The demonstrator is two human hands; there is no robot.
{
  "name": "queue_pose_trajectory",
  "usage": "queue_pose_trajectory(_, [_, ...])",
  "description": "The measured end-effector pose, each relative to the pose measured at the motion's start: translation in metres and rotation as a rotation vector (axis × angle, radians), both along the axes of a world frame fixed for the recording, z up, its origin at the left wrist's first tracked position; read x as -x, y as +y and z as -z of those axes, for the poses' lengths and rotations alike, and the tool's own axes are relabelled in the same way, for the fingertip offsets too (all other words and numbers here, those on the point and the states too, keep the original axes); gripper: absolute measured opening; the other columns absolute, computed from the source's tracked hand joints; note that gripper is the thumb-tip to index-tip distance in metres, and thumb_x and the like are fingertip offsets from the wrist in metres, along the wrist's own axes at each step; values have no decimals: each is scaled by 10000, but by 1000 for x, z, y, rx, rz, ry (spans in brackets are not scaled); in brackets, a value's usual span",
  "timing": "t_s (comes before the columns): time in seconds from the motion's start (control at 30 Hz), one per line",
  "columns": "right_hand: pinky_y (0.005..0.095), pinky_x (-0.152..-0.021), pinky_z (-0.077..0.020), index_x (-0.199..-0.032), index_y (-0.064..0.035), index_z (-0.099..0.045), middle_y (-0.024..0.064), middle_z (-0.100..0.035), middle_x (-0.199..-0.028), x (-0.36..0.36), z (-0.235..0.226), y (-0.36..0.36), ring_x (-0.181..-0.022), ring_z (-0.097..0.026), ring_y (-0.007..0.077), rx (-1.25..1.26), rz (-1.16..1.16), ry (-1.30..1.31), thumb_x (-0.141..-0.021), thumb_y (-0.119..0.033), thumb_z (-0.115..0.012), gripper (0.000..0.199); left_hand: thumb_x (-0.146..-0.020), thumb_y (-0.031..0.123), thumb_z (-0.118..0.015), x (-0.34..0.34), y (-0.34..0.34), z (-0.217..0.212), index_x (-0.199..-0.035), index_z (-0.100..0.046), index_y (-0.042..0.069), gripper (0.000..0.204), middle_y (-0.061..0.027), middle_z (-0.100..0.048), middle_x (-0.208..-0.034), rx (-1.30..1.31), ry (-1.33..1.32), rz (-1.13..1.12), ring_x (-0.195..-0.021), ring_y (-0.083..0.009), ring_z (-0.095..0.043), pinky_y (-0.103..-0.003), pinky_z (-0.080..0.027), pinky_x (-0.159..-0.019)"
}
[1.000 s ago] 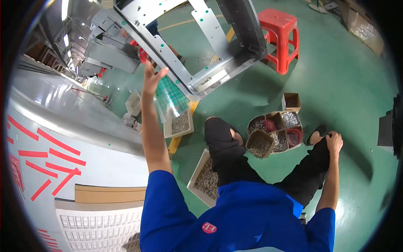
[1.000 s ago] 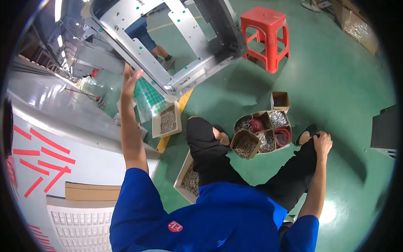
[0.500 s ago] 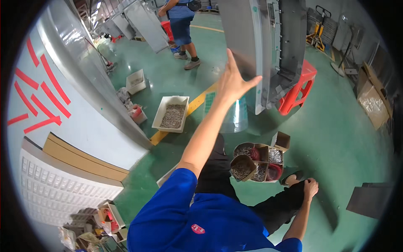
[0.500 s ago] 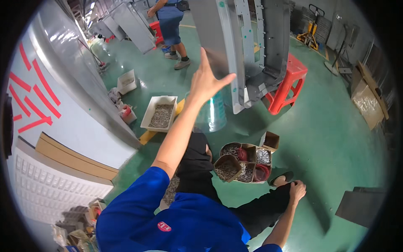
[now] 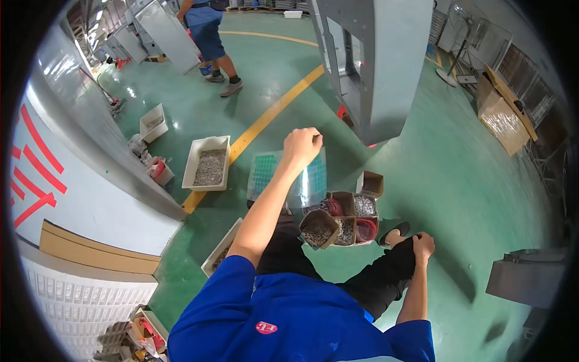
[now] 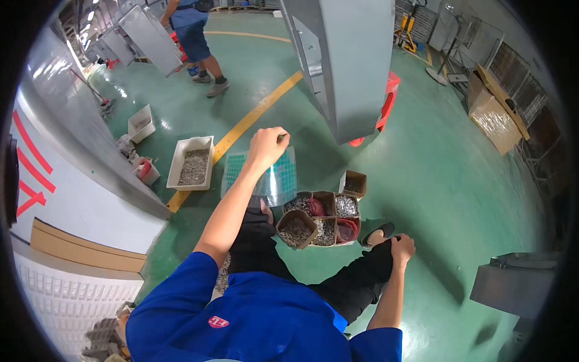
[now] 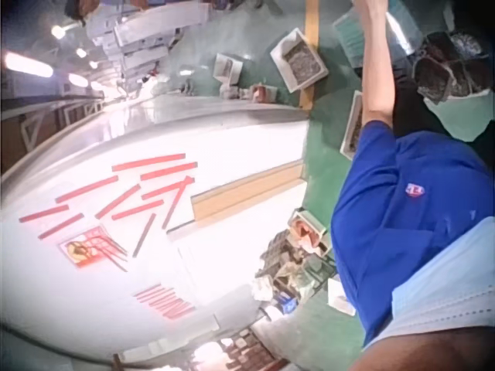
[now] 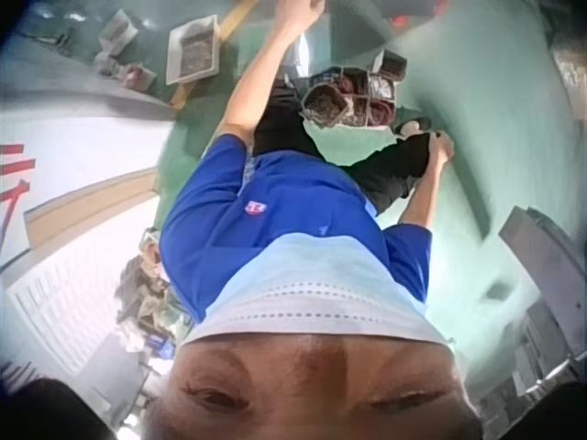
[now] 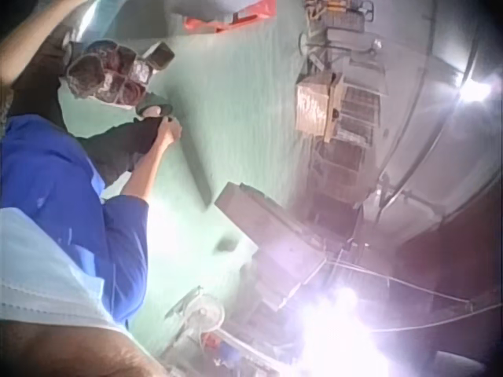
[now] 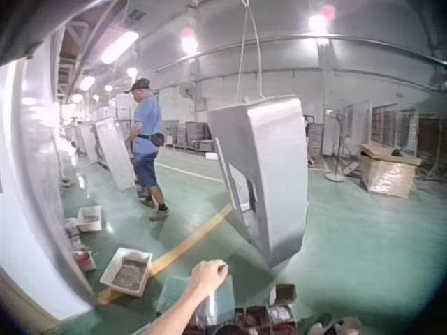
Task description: Assembling screws and components onto a metal enclosure frame while sitting on the floor.
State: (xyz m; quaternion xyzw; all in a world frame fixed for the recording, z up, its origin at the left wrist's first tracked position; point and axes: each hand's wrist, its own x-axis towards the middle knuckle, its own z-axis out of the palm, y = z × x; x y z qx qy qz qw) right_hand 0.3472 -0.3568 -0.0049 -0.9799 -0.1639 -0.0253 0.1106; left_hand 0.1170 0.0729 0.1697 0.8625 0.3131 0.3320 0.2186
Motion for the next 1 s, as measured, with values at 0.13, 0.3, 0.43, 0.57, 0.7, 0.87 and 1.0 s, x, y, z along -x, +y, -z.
queue_pose_trajectory(0.13, [425,-847,-437,-893,-126,-698,54,-668,-950,1,-4,5,-980,-567,278,3,10,-4,-739,-279,-622,230,-784,185,-647,-4,6,1,-816,-690,66,130,-130,-664,-709,-22,-65,1,-663,-290,-655,-363,-510,-626])
queue_pose_trajectory(0.3, [425,-838,-442,-888,-135,-698,45,-667,-955,3,-6,3,-976,-569,276,18,3,3,-739,-265,-631,209,-781,171,-692,-11,29,-4,-938,-641,19,224,-133,-681,-872,-196,-444,-36,-827,-274,-665,-343,-500,-704])
queue_pose_trajectory(0.43, [433,-833,-446,-888,-133,-697,51,-665,-954,2,-4,4,-964,-570,282,-7,-12,-7,-736,-264,-629,213,-736,260,-774,-3,44,-29,-1144,-507,1,553,-148,-632,-905,-203,-614,-240,-701,-260,-618,-362,-473,-707])
queue_pose_trajectory(0.57, [438,-826,-452,-886,-121,-695,67,-663,-948,-4,4,-1,-954,-572,292,-22,-33,-28,-723,-263,-624,228,-702,295,-793,17,38,-36,-1232,-449,-40,715,-128,-634,-781,66,-477,-150,-684,-247,-611,-342,-486,-649])
queue_pose_trajectory(0.7, [435,-824,-459,-895,-121,-699,75,-667,-948,-6,10,-4,-947,-578,298,-29,-28,-8,-711,-265,-616,247,-634,319,-835,32,26,-37,-1265,-440,-40,826,-132,-645,-732,62,-421,-57,-618,-215,-621,-323,-489,-586])
queue_pose_trajectory(0.87, [429,-821,-465,-885,-117,-703,75,-670,-951,-4,5,0,-933,-590,295,-12,-31,-10,-706,-247,-614,239,-646,241,-840,37,4,-45,-1233,-482,-46,745,-128,-647,-668,85,-450,-60,-585,-136,-617,-270,-475,-554])
queue_pose_trajectory(1.0, [440,-805,-477,-864,-112,-712,114,-673,-910,-11,10,-4,-904,-605,317,11,-33,-9,-695,-236,-629,225,-748,482,-711,36,12,-33,-1213,-481,-13,718,-174,-659,-738,140,-269,-13,-711,-293,-664,-374,-504,-629])
